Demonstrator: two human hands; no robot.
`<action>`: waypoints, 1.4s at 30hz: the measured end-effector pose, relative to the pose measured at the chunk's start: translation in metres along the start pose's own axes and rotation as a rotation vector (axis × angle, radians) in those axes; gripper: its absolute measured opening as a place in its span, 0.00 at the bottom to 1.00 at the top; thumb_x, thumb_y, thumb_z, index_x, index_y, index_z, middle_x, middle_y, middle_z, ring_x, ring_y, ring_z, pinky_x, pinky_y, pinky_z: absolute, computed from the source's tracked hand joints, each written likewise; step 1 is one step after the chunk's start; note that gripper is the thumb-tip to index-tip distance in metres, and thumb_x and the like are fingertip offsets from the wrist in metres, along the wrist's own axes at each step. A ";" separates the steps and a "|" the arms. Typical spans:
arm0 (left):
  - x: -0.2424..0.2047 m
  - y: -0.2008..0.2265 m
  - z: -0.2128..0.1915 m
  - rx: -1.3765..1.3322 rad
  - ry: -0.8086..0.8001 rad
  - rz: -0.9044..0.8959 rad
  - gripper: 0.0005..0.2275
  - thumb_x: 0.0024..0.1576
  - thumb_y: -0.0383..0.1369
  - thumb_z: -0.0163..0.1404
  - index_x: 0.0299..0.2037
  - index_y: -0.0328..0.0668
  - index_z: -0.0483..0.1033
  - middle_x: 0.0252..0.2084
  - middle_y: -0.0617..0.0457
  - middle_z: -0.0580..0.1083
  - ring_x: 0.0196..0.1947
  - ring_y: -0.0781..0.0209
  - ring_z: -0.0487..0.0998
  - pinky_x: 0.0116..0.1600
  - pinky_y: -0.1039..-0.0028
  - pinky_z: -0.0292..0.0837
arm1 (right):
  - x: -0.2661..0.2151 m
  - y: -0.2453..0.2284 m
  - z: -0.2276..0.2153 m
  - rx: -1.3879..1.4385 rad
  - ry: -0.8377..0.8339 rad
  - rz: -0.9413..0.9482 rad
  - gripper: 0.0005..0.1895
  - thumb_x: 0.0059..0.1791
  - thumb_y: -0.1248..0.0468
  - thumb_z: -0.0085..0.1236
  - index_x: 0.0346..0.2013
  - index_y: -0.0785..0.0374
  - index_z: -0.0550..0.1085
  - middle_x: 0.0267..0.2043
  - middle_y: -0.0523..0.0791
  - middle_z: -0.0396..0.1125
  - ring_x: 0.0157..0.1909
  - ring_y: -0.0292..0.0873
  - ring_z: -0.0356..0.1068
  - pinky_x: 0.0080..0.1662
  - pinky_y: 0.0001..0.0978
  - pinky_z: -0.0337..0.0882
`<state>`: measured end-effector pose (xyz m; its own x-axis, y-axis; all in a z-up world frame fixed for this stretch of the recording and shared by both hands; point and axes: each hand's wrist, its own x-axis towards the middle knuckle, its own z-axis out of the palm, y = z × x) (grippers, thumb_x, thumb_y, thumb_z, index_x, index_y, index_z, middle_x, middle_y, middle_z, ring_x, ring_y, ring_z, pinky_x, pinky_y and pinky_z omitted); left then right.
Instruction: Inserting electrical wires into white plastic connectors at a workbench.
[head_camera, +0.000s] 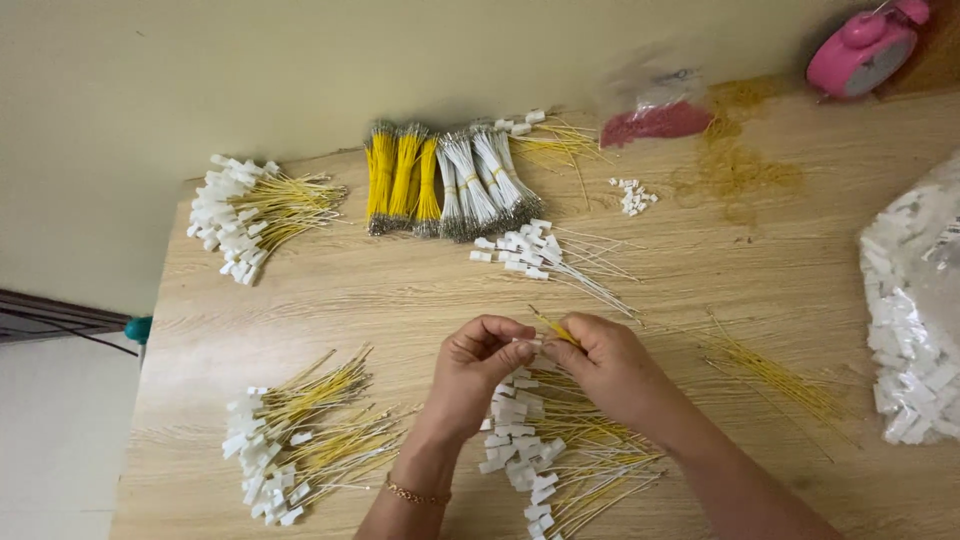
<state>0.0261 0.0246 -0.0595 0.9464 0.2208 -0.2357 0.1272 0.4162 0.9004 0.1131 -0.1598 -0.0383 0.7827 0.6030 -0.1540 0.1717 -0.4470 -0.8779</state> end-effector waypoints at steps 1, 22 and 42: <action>0.002 0.006 0.000 0.001 -0.003 0.000 0.06 0.57 0.19 0.56 0.42 0.35 0.78 0.41 0.50 0.81 0.41 0.65 0.80 0.48 0.74 0.80 | 0.001 0.003 -0.004 0.000 0.003 0.001 0.19 0.51 0.58 0.61 0.28 0.69 0.66 0.25 0.47 0.61 0.28 0.39 0.58 0.32 0.37 0.65; 0.130 0.008 -0.005 1.463 0.128 0.728 0.06 0.56 0.29 0.58 0.41 0.44 0.82 0.41 0.50 0.77 0.40 0.48 0.79 0.45 0.60 0.76 | 0.010 0.007 -0.045 0.426 0.091 0.001 0.06 0.52 0.64 0.58 0.39 0.65 0.75 0.26 0.39 0.62 0.25 0.30 0.57 0.27 0.24 0.61; -0.013 0.038 0.023 0.268 -0.015 0.172 0.09 0.60 0.25 0.54 0.49 0.35 0.80 0.38 0.56 0.78 0.36 0.71 0.76 0.43 0.79 0.77 | -0.015 -0.028 -0.025 0.351 0.079 -0.081 0.06 0.53 0.64 0.59 0.38 0.65 0.77 0.29 0.37 0.64 0.28 0.28 0.59 0.30 0.22 0.63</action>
<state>0.0258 0.0175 -0.0139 0.9648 0.2539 -0.0681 0.0368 0.1261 0.9913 0.1118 -0.1732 0.0001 0.8211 0.5682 -0.0540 0.0303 -0.1379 -0.9900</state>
